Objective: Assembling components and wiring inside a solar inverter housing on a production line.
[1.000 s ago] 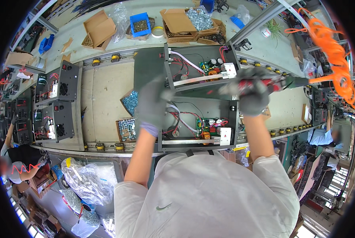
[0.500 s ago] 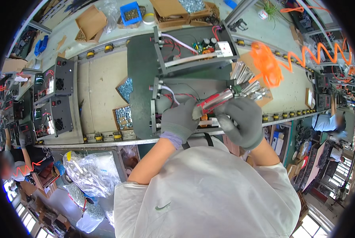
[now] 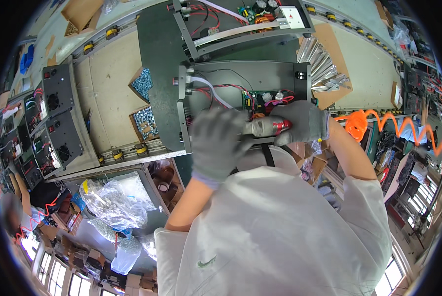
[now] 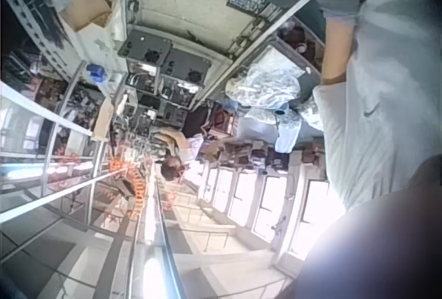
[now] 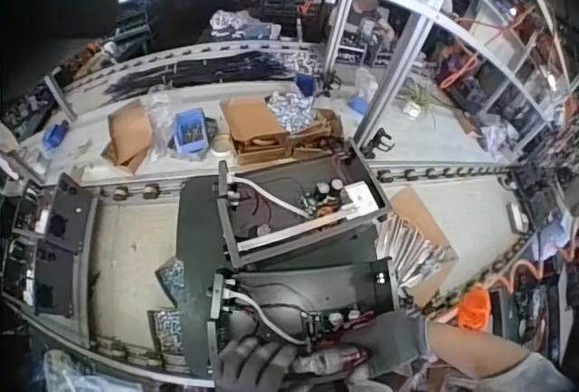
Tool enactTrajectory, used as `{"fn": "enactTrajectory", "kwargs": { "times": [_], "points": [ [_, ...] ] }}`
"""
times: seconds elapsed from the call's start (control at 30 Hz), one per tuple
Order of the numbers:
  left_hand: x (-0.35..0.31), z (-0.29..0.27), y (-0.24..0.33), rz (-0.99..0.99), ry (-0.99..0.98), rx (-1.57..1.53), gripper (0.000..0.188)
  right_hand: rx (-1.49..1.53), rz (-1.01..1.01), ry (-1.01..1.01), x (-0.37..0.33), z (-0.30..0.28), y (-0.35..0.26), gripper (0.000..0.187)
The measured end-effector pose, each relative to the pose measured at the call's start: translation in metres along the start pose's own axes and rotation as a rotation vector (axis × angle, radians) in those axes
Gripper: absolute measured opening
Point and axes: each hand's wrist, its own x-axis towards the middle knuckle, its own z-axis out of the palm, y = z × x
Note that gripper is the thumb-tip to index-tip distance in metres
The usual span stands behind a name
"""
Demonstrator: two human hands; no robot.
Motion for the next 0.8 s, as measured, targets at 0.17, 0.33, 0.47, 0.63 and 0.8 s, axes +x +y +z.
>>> {"fn": "enactTrajectory", "kwargs": {
  "times": [0.17, 0.33, 0.47, 0.63, 0.8],
  "points": [
    [-0.064, 0.007, -0.065, -0.388, -0.007, 0.027, 0.122, -0.133, 0.094, 0.055, 0.020, -0.003, 0.006, 0.052],
    [-0.083, 0.020, -0.081, -0.516, -0.220, -0.077, 0.146, -0.200, 0.066, 0.016, 0.035, -0.004, 0.001, 0.051],
    [-0.078, 0.029, -0.085, -0.525, -0.177, -0.122, 0.148, -0.226, 0.061, -0.010, 0.045, 0.001, 0.001, 0.051],
    [-0.077, 0.032, -0.086, -0.503, -0.197, -0.073, 0.145, -0.200, 0.038, 0.001, 0.052, 0.008, 0.002, 0.050],
    [-0.079, 0.033, -0.088, -0.478, -0.165, -0.097, 0.141, -0.214, 0.070, 0.008, 0.053, 0.010, -0.002, 0.051]
  ]
}}
